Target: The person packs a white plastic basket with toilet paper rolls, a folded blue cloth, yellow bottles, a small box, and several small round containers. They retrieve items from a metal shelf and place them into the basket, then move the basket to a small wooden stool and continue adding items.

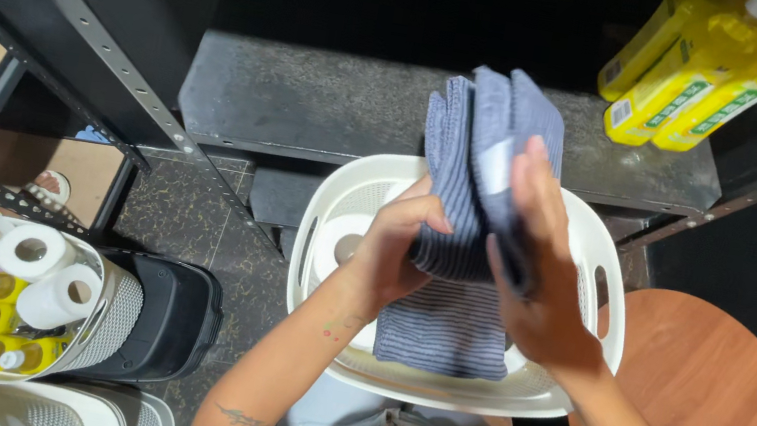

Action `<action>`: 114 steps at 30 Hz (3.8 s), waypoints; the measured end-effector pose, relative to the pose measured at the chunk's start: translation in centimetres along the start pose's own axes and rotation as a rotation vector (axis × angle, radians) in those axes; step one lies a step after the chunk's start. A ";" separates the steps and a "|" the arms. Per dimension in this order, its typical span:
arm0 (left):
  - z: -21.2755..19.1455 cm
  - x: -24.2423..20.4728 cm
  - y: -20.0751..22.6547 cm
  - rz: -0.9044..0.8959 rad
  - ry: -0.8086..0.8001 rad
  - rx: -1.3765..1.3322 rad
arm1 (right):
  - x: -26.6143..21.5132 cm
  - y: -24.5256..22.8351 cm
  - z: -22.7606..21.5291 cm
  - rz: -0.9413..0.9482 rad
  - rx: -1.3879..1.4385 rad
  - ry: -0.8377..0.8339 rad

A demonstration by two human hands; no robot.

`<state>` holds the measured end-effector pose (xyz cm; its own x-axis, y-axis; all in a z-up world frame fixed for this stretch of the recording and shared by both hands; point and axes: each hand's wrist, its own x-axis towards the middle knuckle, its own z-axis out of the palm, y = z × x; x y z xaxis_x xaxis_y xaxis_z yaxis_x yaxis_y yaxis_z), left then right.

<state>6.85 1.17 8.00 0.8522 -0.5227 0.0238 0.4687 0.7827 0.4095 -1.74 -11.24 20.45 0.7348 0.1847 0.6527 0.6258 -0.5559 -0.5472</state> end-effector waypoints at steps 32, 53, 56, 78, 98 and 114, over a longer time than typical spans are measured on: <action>4.8 4.1 8.2 -0.632 -0.797 1.295 | -3.3 6.8 -6.3 0.934 0.359 -0.451; 2.9 -6.6 0.4 0.501 -0.244 2.606 | -7.7 6.7 -3.4 0.599 -0.550 -0.858; 3.1 -6.8 0.2 -0.028 -0.427 2.465 | -6.0 4.2 -2.9 0.397 -0.339 -0.922; -2.3 -4.4 -2.9 -0.819 -0.560 2.238 | -8.7 10.3 0.4 0.421 -0.302 -1.502; 3.0 -8.1 3.2 -0.375 -0.439 2.105 | -7.4 8.6 -3.9 0.484 -0.330 -1.178; -2.1 -13.6 7.6 0.024 0.837 1.130 | -16.0 12.8 -7.3 1.107 0.253 0.249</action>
<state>-0.69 14.96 8.85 0.9288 0.1530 -0.3377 0.3557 -0.1111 0.9280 -7.41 -27.21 6.82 0.8585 -0.4806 -0.1787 -0.2714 -0.1304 -0.9536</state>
